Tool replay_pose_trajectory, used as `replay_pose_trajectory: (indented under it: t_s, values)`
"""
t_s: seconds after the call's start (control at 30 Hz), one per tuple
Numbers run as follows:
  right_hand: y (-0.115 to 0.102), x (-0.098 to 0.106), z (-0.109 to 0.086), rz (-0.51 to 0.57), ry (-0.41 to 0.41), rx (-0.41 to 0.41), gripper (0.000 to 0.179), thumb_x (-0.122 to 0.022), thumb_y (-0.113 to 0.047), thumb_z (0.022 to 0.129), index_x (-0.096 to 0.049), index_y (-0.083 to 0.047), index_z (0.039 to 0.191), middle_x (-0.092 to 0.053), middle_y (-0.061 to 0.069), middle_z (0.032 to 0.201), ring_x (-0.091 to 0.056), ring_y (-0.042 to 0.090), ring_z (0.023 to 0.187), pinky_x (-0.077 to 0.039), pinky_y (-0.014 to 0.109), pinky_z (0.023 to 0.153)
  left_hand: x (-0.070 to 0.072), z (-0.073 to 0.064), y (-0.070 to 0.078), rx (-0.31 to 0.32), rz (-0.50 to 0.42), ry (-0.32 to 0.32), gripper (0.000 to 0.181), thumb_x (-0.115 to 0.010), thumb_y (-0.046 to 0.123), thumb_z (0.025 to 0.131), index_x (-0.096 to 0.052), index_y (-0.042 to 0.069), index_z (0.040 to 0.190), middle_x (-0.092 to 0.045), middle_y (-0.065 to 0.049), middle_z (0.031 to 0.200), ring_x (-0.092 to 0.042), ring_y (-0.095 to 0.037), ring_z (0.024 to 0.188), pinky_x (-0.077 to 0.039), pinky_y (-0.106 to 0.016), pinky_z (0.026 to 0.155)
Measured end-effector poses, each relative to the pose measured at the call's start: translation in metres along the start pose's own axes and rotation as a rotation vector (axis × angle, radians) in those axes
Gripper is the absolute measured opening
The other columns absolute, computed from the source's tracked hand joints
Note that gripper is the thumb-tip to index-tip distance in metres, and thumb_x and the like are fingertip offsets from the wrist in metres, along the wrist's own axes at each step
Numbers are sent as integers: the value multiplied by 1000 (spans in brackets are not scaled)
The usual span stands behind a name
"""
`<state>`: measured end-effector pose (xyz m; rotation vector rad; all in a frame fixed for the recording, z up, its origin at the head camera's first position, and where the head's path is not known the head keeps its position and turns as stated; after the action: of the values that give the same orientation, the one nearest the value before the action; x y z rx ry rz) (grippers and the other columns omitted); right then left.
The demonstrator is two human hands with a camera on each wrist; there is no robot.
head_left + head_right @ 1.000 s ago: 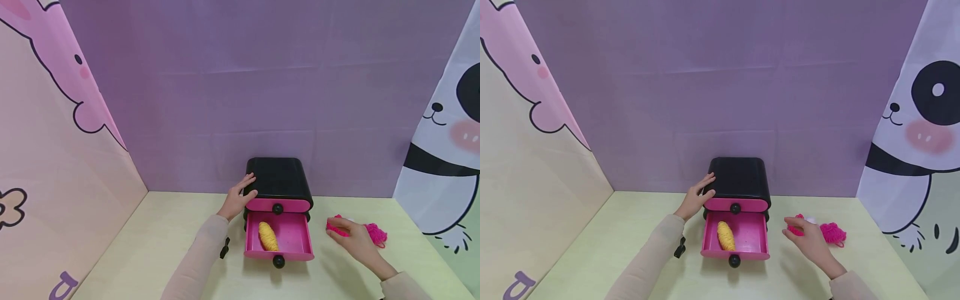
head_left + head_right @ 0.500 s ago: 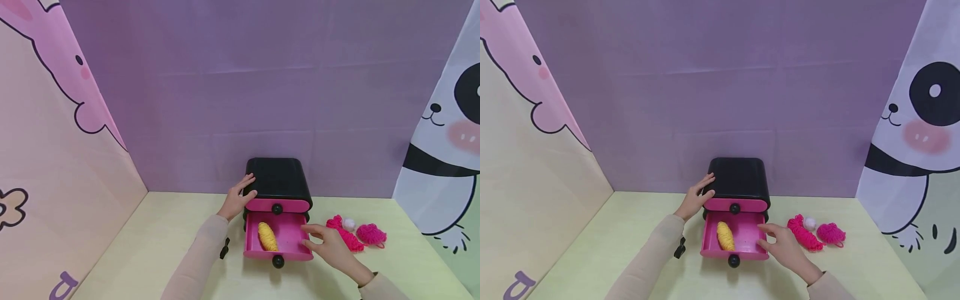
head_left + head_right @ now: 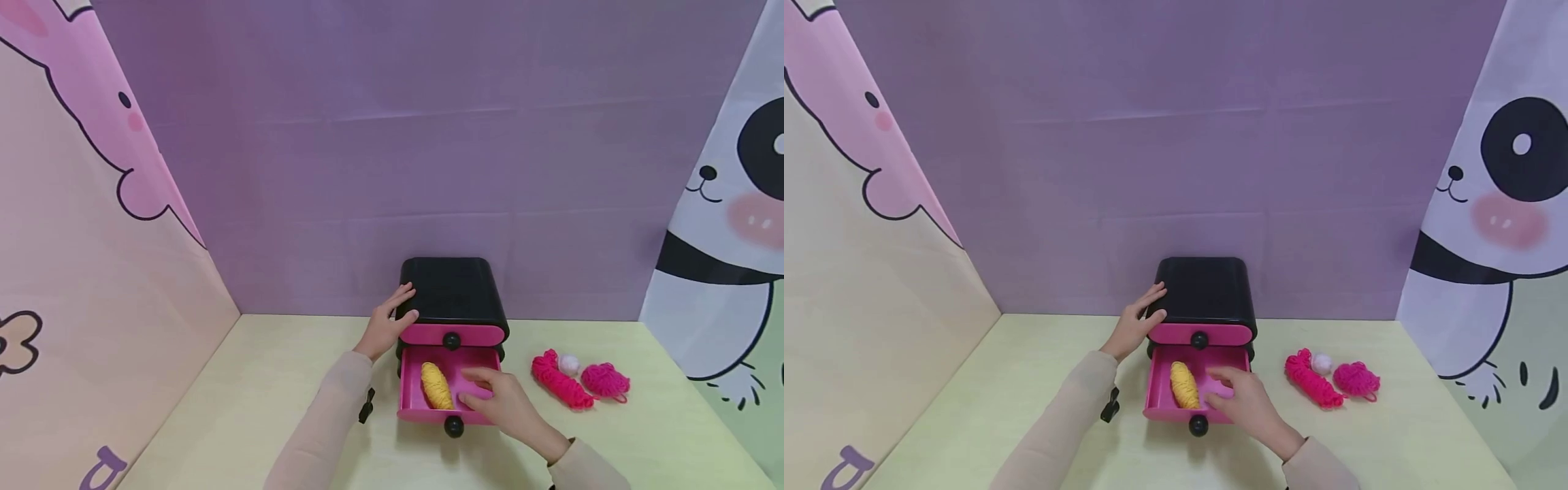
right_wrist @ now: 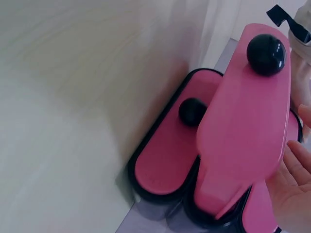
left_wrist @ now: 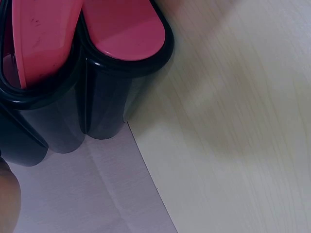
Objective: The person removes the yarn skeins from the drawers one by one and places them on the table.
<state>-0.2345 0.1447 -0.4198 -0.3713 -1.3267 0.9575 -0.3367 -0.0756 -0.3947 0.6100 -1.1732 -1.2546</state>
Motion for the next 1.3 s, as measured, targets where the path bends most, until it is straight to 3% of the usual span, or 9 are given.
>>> replay_pose_trajectory:
  t_s: [0.2, 0.5, 0.63, 0.97, 1.3]
  values:
    - [-8, -14, 13, 38, -73, 0, 51, -75, -26, 75, -60, -1, 117, -63, 17, 115, -61, 32, 101, -53, 40, 81, 1, 2, -6, 12, 26, 17, 49, -60, 28, 88, -47, 22, 135, -34, 14, 146, -20, -10, 140, -22, -43, 112]
    - [-9, -29, 26, 59, -118, -105, 56, -76, -30, 72, -59, -5, 119, -62, 12, 115, -60, 27, 99, -53, 38, 81, 0, 2, -6, 5, 19, 15, 48, -58, 28, 89, -47, 23, 135, -33, 12, 147, -19, -12, 140, -21, -45, 112]
    - [-9, -34, 30, 3, -137, -81, 49, -77, -25, 72, -62, -5, 115, -65, 9, 108, -59, 21, 92, -53, 37, 79, 0, 3, -7, 12, 29, 21, 48, -59, 30, 88, -47, 25, 135, -33, 14, 146, -20, -9, 139, -22, -43, 112]
    - [-11, -40, 34, -92, -168, 23, 45, -77, -19, 71, -65, -2, 111, -66, 11, 106, -60, 21, 91, -51, 41, 82, 1, 2, -7, 3, 27, 24, 47, -59, 28, 89, -48, 22, 134, -35, 14, 145, -20, -8, 139, -21, -43, 113]
    - [-13, -43, 37, -115, -207, 52, 44, -77, -16, 72, -65, -2, 111, -67, 10, 104, -59, 20, 91, -51, 42, 82, 4, -11, 26, 9, 15, -20, 50, -58, 22, 90, -45, 9, 136, -32, 0, 149, -18, -19, 141, -19, -47, 112]
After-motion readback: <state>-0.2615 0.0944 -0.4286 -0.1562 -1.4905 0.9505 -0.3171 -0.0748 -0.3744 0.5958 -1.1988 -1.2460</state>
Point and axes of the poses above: each hand's wrist, its own z-axis towards the middle knuckle, its own x-axis out of the back of the hand, y = z × x, the point moved 2 cm from there along z, towards the middle knuckle
